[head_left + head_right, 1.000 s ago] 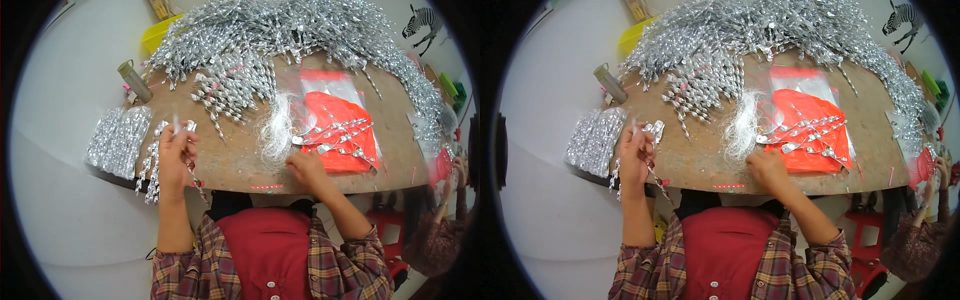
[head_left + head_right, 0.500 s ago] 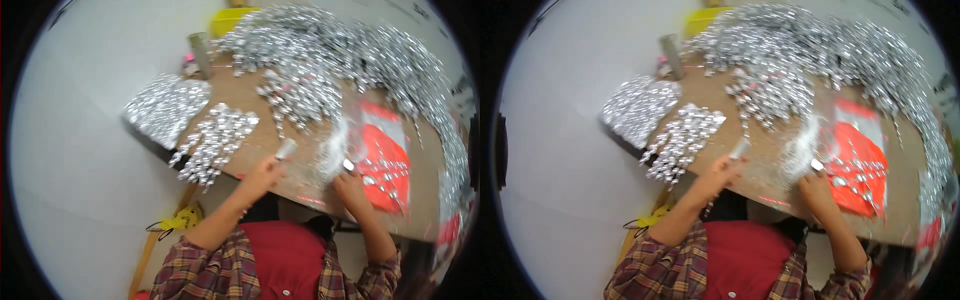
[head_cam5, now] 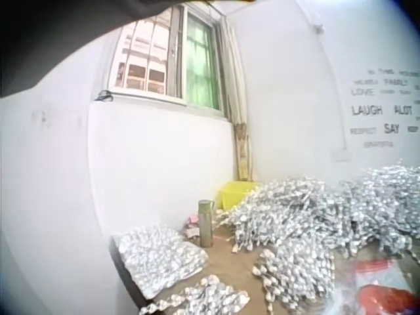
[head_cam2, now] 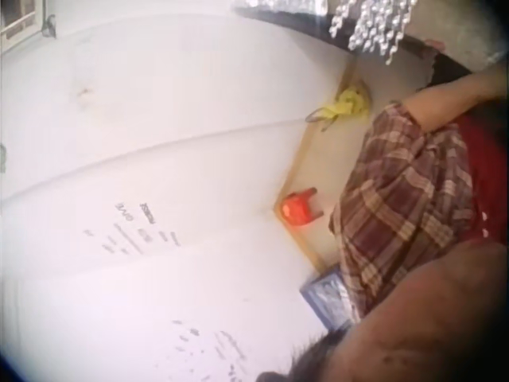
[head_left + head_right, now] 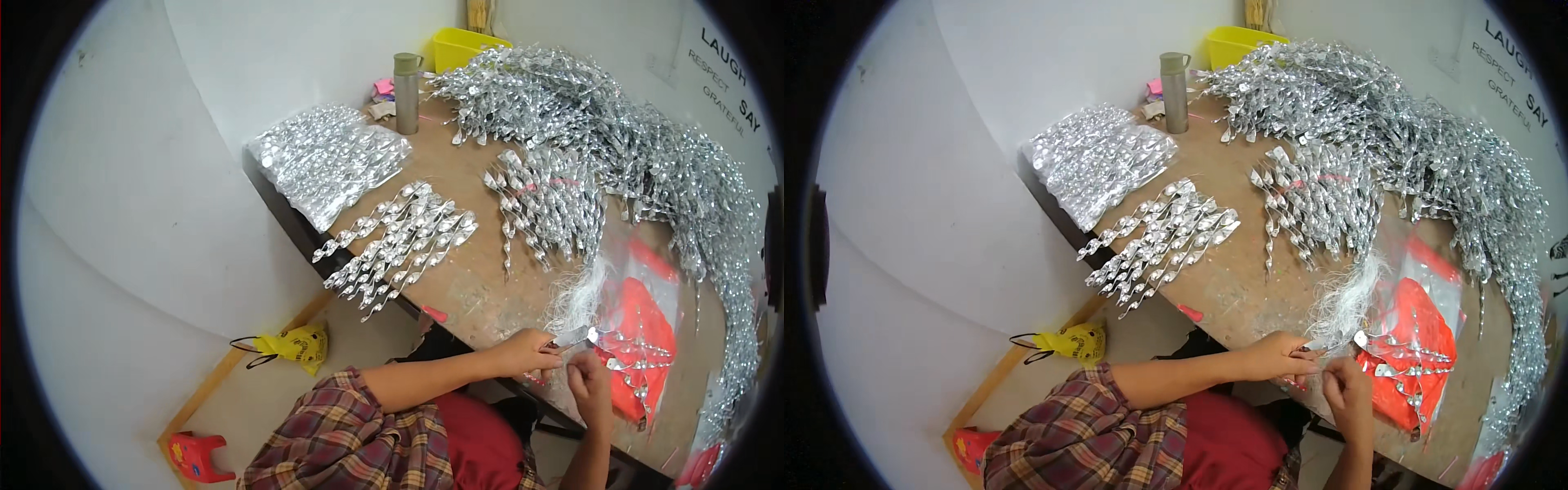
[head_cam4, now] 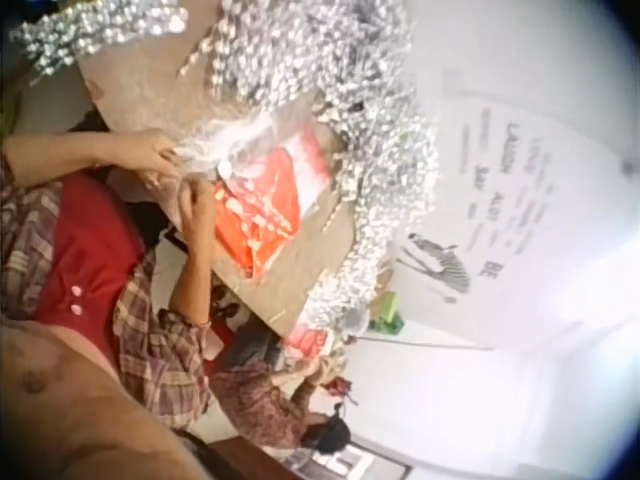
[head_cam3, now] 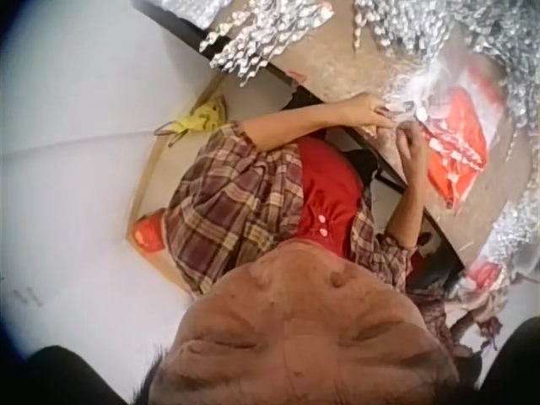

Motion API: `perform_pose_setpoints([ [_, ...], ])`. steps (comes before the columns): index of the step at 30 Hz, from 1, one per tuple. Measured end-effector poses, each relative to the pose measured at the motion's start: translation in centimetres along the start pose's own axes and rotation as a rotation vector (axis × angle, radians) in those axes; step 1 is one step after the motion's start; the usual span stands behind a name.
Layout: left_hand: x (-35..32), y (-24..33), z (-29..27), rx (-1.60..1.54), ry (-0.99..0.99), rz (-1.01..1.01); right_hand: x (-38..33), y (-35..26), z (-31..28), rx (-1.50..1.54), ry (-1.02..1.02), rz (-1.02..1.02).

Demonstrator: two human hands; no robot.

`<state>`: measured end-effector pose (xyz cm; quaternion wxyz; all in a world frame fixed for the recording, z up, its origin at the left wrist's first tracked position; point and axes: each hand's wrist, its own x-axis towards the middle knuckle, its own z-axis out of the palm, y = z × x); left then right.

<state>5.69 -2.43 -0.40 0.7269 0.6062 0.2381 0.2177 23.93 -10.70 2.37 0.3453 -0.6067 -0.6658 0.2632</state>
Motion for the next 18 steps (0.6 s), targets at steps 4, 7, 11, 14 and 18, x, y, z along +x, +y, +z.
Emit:
perform_pose_setpoints([
  [4,-0.1,0.0,-0.5,0.031,0.058,0.095,-0.5,0.2,-1.2,0.192,0.091,0.065],
  [7,-0.2,0.2,-0.9,-0.015,0.117,0.151,-0.5,0.1,-2.0,0.193,-0.007,0.125],
  [11,-0.1,0.4,-1.1,-0.089,0.172,0.192,-0.4,0.7,-1.3,0.21,-0.033,0.125],
  [14,-0.5,0.6,-1.3,0.006,0.236,0.163,-0.4,2.2,-0.9,0.239,-0.011,0.127],
  [18,-0.6,0.8,-1.1,0.249,0.314,0.143,0.6,3.1,-0.7,-0.186,0.096,-0.055],
])
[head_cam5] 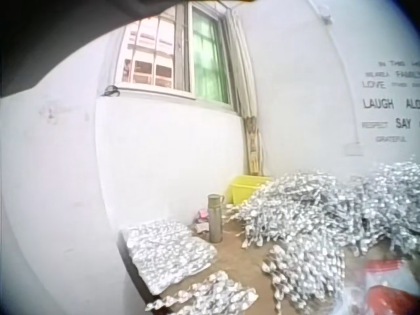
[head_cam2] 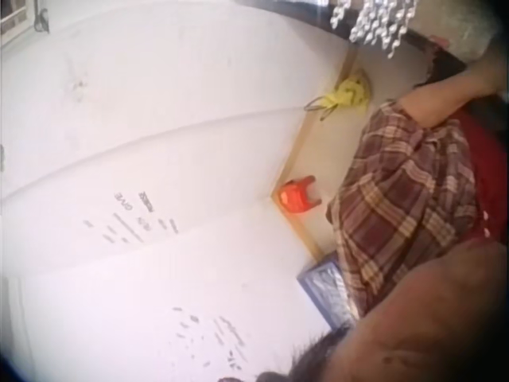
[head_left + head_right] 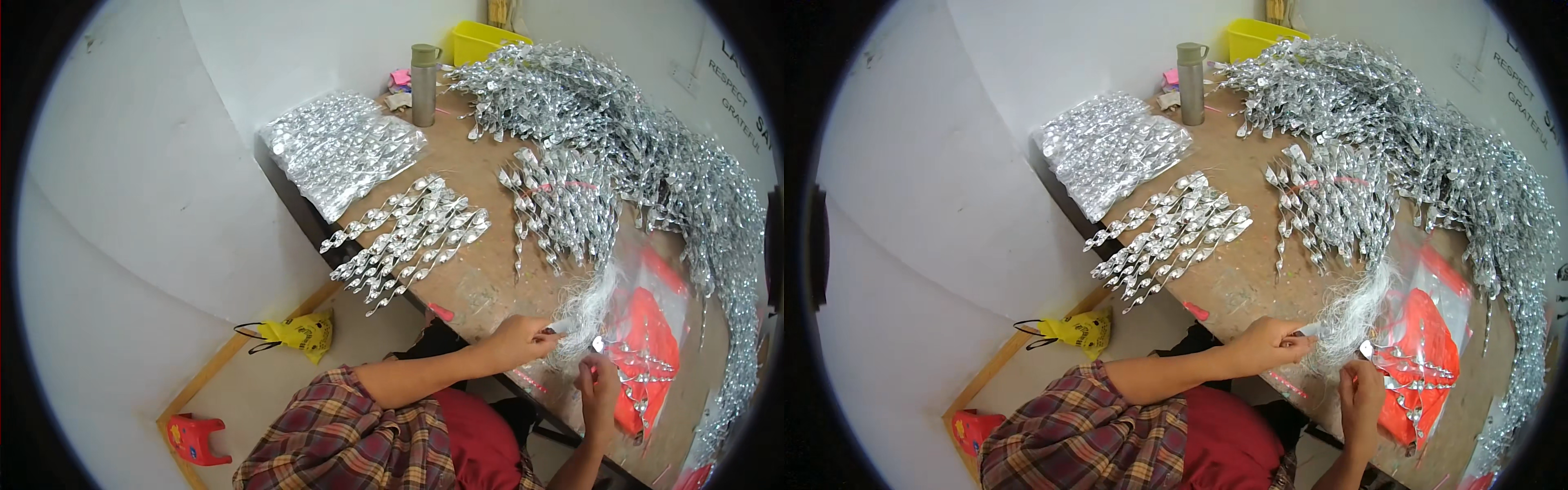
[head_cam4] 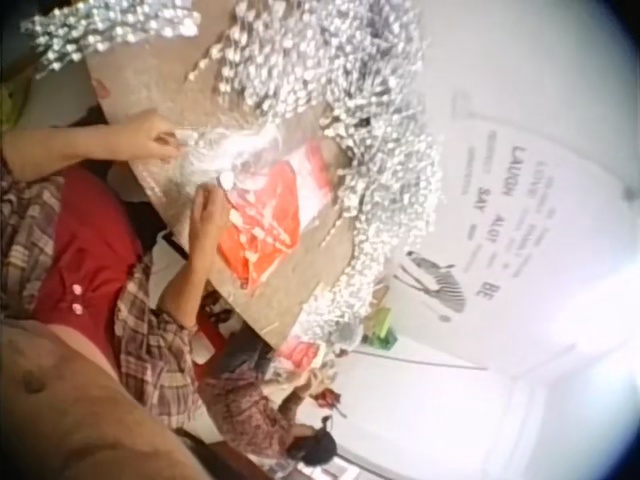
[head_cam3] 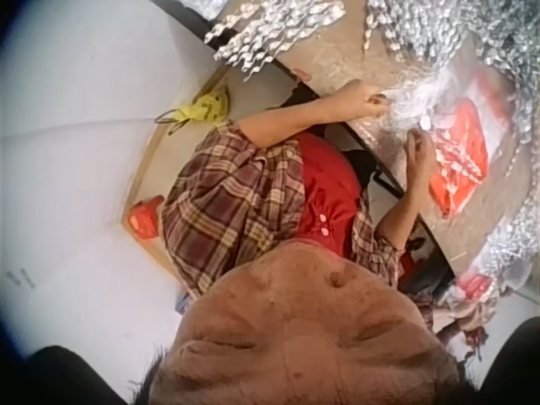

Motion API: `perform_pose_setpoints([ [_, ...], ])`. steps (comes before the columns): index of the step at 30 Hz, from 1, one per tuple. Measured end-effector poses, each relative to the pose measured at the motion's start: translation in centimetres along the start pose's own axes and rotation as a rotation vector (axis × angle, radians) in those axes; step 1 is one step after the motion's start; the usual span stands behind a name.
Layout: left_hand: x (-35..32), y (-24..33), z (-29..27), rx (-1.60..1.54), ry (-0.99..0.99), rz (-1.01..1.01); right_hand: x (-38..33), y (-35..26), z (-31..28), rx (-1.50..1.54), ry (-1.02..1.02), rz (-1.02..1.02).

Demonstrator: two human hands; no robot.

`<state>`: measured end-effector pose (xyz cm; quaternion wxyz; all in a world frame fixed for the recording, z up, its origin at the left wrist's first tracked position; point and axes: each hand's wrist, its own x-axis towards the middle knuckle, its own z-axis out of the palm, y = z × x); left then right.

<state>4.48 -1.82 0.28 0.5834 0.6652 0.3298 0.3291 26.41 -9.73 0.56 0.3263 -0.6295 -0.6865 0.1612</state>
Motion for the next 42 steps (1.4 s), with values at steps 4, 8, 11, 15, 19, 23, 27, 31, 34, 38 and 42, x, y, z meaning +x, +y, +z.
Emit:
perform_pose_setpoints([
  [4,-0.7,-0.2,1.3,0.079,-0.011,0.078,-0.1,-2.7,1.9,0.182,0.021,0.174],
  [8,-0.5,-0.4,1.0,0.037,0.016,0.016,0.8,-4.2,3.9,0.633,-0.044,0.1],
  [11,-0.7,-0.5,0.1,0.001,0.025,0.066,0.8,-4.8,3.8,0.58,0.011,0.131],
  [15,-0.8,-0.6,-0.1,-0.087,0.015,0.011,1.0,-5.0,3.2,0.203,0.04,0.011],
  [19,-1.6,0.5,-0.4,-0.177,0.099,-0.032,1.5,-5.8,2.9,0.086,0.068,-0.076],
  [23,-1.5,1.2,-0.7,-0.126,-0.001,-0.049,0.9,-5.6,2.6,0.17,0.082,-0.022],
  [27,-1.7,1.0,0.1,-0.068,0.021,-0.015,0.7,-5.9,1.3,0.469,0.206,0.234],
  [31,-2.4,2.5,0.3,-0.284,-0.098,-0.007,1.0,-7.7,-0.1,0.711,0.267,0.094],
  [34,-2.6,2.2,0.2,-0.259,-0.142,-0.046,1.1,-8.2,-0.5,0.698,0.233,0.095],
  [38,-2.7,2.4,0.3,-0.192,-0.157,0.005,0.9,-7.5,-0.4,0.625,0.19,0.064],
  [42,-2.7,2.2,0.7,-0.221,-0.139,0.004,0.8,-6.6,0.0,0.608,0.205,0.072],
])
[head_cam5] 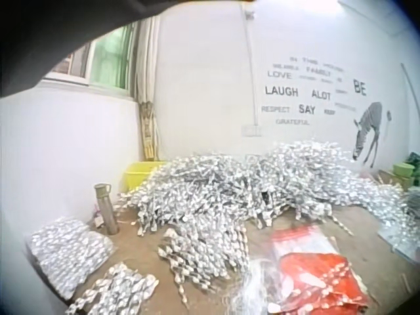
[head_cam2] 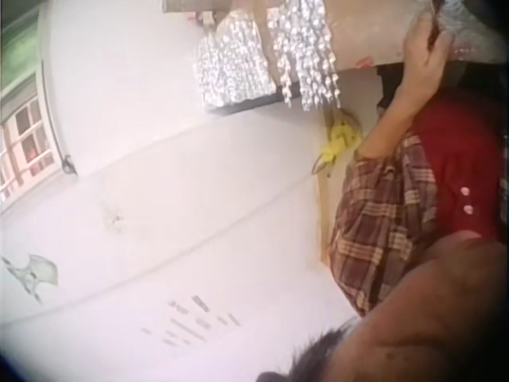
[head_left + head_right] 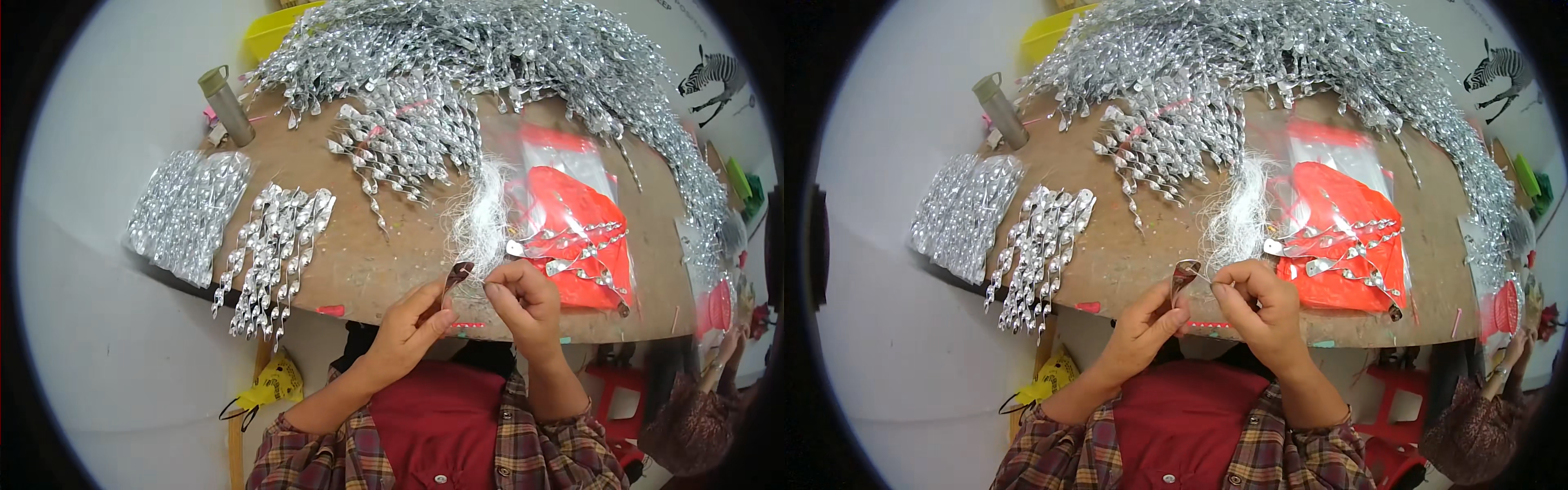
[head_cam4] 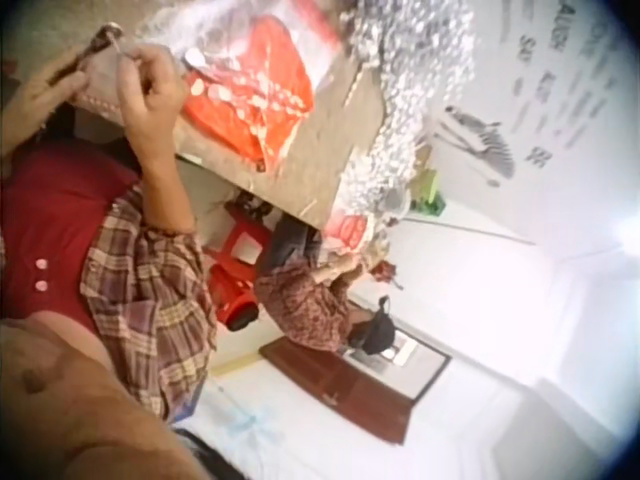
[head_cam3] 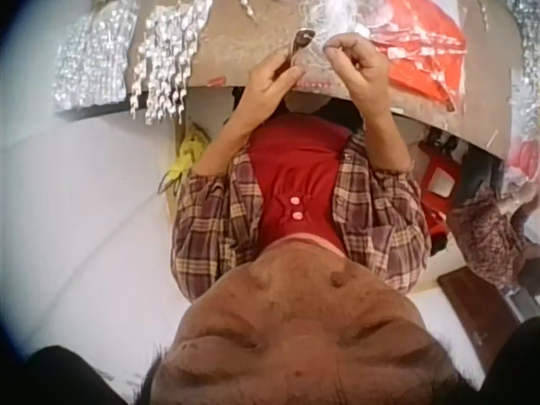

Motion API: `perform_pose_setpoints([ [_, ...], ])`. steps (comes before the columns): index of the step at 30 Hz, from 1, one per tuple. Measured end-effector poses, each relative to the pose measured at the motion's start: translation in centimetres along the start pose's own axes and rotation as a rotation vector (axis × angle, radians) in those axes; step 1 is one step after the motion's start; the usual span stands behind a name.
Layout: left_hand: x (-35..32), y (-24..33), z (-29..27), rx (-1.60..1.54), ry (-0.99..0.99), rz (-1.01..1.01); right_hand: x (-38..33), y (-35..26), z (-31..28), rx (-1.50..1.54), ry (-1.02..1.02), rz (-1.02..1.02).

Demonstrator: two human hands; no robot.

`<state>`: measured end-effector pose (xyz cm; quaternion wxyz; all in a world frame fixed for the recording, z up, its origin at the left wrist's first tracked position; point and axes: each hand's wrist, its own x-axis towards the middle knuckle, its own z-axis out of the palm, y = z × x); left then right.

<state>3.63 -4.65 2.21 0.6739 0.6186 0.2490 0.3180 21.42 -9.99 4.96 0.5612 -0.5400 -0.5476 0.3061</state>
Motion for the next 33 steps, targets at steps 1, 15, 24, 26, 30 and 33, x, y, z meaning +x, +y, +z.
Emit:
perform_pose_setpoints([
  [1,0.1,0.1,0.1,-0.008,-0.001,0.016,0.0,0.0,0.0,0.0,-0.001,0.001],
  [15,0.0,-0.9,-0.1,0.181,0.024,0.109,0.6,0.6,0.6,-0.07,0.0,0.04],
  [24,1.1,-0.1,-0.8,-0.255,-0.013,0.022,0.9,1.8,0.2,0.261,-0.21,0.116],
  [26,1.2,0.4,-1.1,-0.217,0.0,0.013,0.9,1.8,0.3,0.249,-0.208,0.111],
  [30,1.6,0.2,-1.2,-0.15,0.006,0.109,0.9,1.8,0.3,0.194,-0.223,0.077],
  [33,1.4,0.5,-1.3,-0.11,0.035,0.031,0.8,2.0,0.3,0.209,-0.229,0.08],
])
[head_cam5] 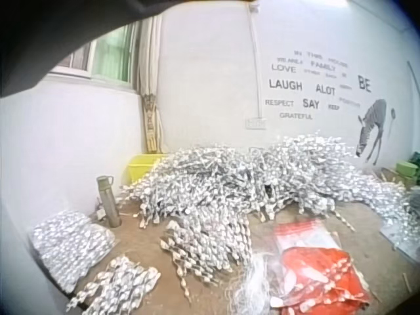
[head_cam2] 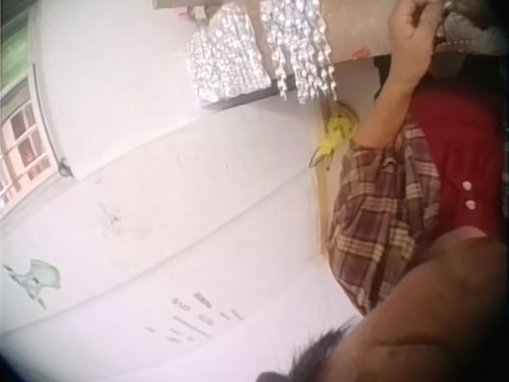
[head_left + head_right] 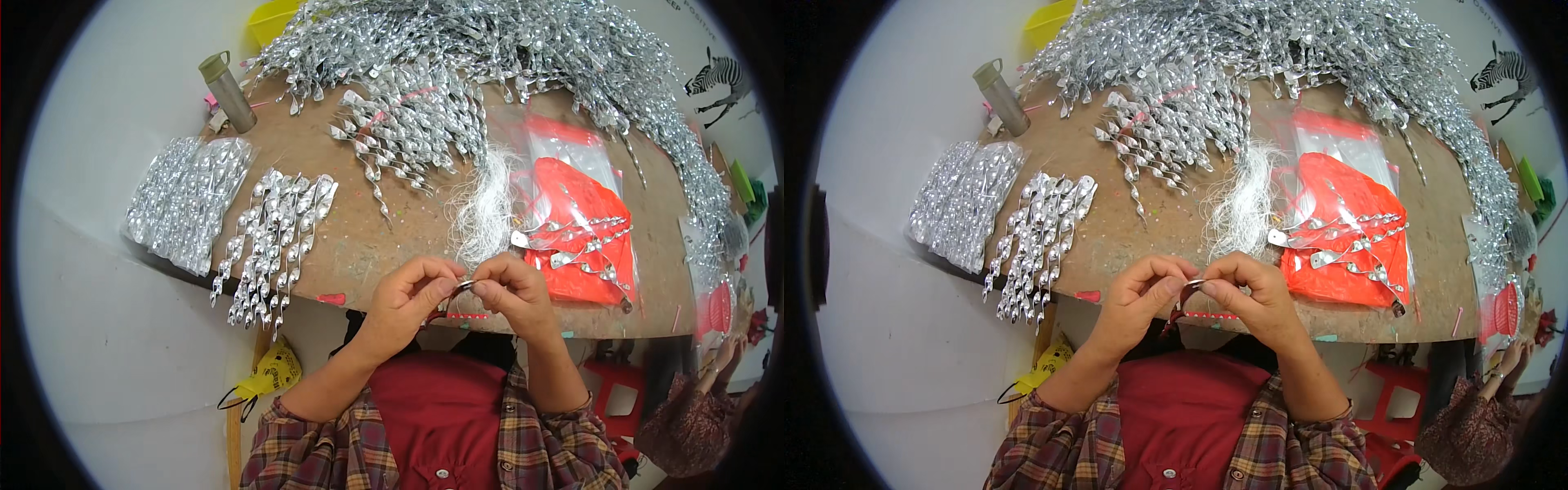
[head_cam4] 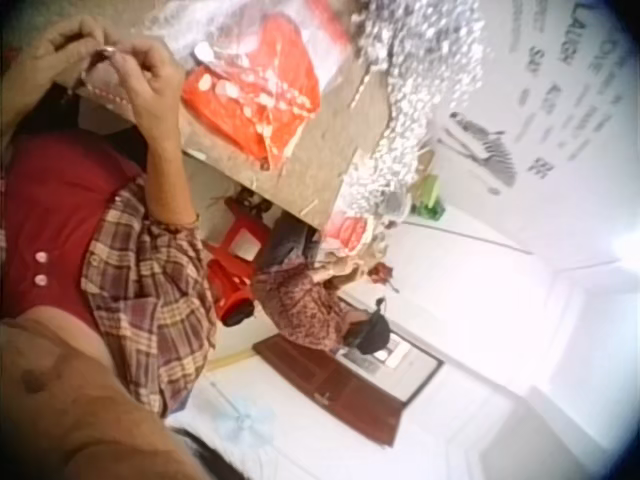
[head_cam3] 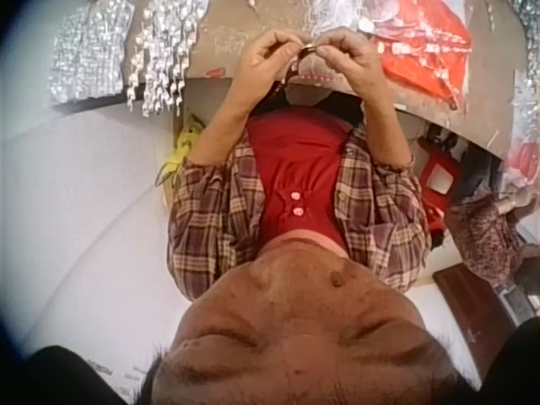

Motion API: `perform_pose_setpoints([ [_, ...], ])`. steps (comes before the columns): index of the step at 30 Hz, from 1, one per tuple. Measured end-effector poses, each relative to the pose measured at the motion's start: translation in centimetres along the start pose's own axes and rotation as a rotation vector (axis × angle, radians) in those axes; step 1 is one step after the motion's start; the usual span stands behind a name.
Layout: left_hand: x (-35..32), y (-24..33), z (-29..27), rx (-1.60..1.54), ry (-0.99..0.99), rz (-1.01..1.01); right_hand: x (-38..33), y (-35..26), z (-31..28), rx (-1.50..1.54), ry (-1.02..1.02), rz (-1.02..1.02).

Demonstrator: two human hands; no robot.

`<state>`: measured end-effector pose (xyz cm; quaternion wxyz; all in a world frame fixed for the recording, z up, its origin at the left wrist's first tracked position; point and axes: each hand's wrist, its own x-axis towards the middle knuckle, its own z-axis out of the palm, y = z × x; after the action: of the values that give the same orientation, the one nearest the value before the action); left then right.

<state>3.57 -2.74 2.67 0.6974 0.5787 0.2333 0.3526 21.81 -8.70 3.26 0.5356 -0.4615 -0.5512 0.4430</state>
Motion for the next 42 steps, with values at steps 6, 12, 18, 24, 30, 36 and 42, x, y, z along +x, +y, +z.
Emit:
perform_pose_setpoints([
  [6,1.5,1.5,0.1,0.429,0.03,0.442,0.6,-1.5,0.7,0.258,-0.034,0.095],
  [12,1.6,0.7,1.2,0.262,0.073,0.341,0.3,0.0,1.1,0.347,-0.001,0.128],
  [18,0.7,-1.5,1.7,0.263,-0.046,0.259,0.6,-1.8,0.6,0.539,-0.005,0.128],
  [24,0.9,1.1,0.8,0.111,-0.21,0.013,0.4,-0.8,-1.5,0.715,-0.012,0.114],
  [30,0.0,1.8,0.4,0.239,-0.117,-0.09,0.6,1.4,-2.2,0.777,0.04,0.201],
  [36,-1.2,0.8,-2.1,0.196,-0.038,-0.144,0.8,2.8,-2.6,0.814,0.053,0.21],
  [42,-1.8,0.0,-2.7,0.181,-0.055,-0.176,1.1,3.3,-2.4,0.812,0.051,0.23],
])
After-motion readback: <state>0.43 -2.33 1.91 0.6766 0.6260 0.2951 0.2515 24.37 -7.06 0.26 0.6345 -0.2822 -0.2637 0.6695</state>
